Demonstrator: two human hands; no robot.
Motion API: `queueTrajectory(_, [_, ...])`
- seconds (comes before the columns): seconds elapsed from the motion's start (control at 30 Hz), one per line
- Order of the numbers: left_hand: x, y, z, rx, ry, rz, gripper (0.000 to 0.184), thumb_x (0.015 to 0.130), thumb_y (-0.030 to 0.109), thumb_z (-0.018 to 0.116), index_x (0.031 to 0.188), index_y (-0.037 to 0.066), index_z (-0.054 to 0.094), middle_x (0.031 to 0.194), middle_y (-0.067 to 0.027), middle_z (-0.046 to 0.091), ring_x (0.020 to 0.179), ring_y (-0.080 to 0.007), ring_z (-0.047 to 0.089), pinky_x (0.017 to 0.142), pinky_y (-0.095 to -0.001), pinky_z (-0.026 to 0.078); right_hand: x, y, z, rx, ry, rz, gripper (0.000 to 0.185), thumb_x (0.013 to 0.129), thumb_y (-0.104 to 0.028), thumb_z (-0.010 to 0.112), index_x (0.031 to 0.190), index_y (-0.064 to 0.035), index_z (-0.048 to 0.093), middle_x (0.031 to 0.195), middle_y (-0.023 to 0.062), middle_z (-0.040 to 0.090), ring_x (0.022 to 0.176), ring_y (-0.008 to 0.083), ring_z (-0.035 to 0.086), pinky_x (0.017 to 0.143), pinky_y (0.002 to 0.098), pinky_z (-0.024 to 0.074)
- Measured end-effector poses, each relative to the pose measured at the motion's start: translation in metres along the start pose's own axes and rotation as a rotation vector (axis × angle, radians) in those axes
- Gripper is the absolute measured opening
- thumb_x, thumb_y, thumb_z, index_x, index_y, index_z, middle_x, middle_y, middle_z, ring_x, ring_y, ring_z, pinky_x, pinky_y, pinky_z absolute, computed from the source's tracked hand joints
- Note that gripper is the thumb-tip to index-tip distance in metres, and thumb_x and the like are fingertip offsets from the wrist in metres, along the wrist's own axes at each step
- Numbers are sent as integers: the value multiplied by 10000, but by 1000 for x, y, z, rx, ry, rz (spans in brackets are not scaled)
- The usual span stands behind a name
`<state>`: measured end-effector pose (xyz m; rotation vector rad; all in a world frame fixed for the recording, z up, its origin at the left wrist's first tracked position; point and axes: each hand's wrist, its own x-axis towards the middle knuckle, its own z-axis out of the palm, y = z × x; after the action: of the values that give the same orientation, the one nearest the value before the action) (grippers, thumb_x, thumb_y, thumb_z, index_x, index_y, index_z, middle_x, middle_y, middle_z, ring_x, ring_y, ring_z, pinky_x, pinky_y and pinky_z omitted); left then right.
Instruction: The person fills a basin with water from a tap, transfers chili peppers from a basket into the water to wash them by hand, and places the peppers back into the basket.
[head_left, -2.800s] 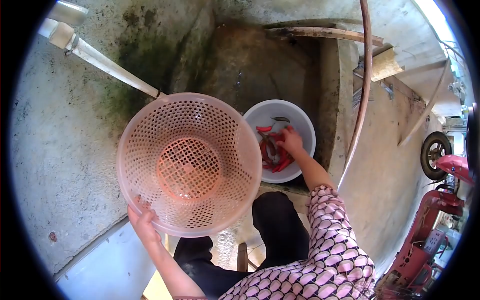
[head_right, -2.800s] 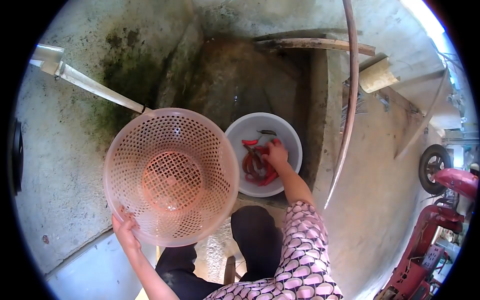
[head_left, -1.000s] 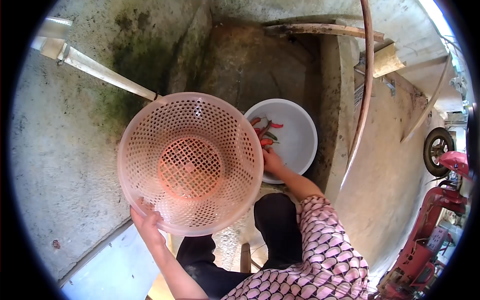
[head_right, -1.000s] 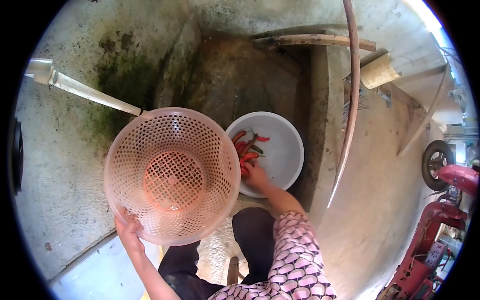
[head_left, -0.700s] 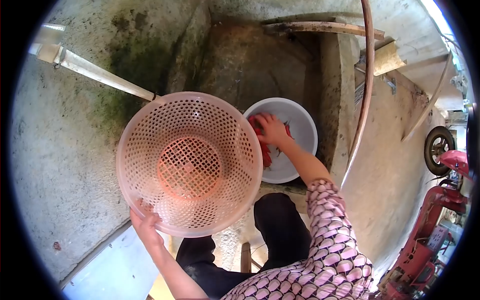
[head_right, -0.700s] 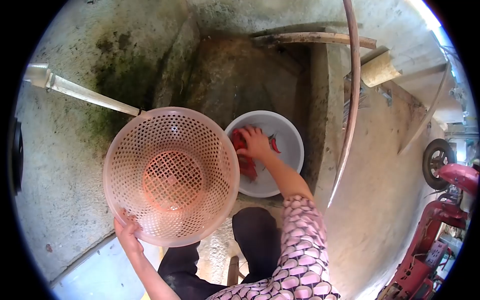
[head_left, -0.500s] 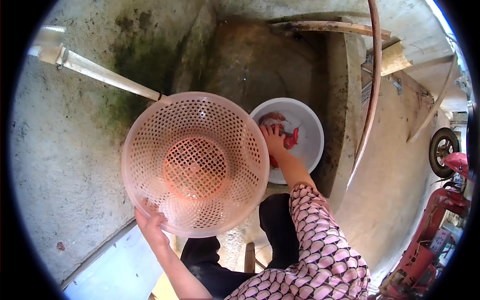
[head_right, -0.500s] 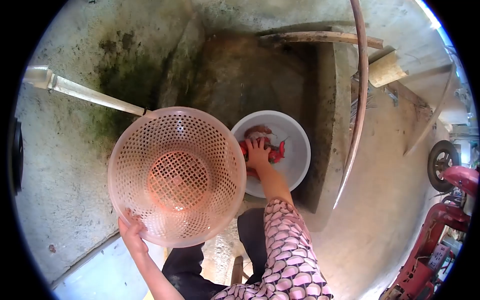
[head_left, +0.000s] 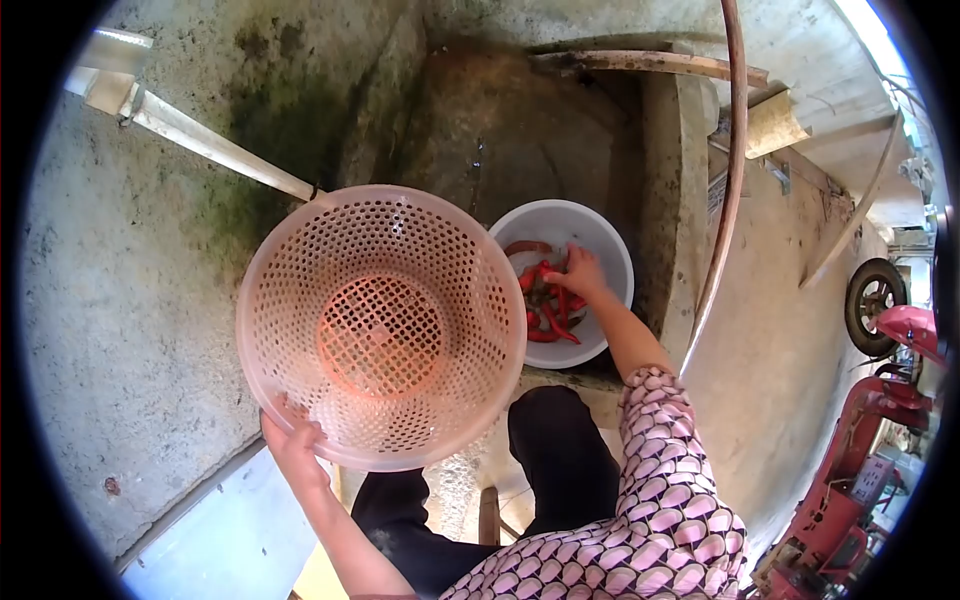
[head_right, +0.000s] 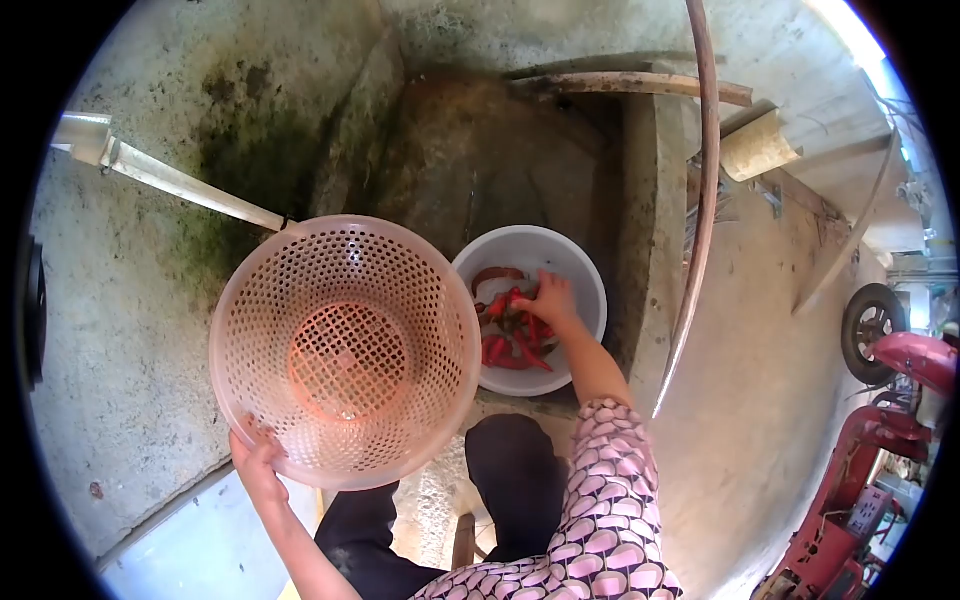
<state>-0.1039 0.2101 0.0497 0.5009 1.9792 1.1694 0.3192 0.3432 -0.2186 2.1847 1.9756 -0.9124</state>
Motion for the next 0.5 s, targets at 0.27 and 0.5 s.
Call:
queueTrajectory(0.27, [-3,5,7,-13,20,9,668,561,-3,471,1223,-20,382,1125,-119,462,977,-213,466,801,-288,402,-73,-52,56,-209,2,163,888,599,-419,719,1340,-301,243,1315,192,295,1190,373,345,892,482,387])
queueTrajectory(0.5, [-3,5,7,63,24,52,614,592,2,464,1201,-31,393,1053,-107,497,841,-170,485,676,-239,423,-44,-7,13,-47,-403,-281,759,575,-362,736,1247,-287,392,1053,130,540,943,303,559,727,421,474])
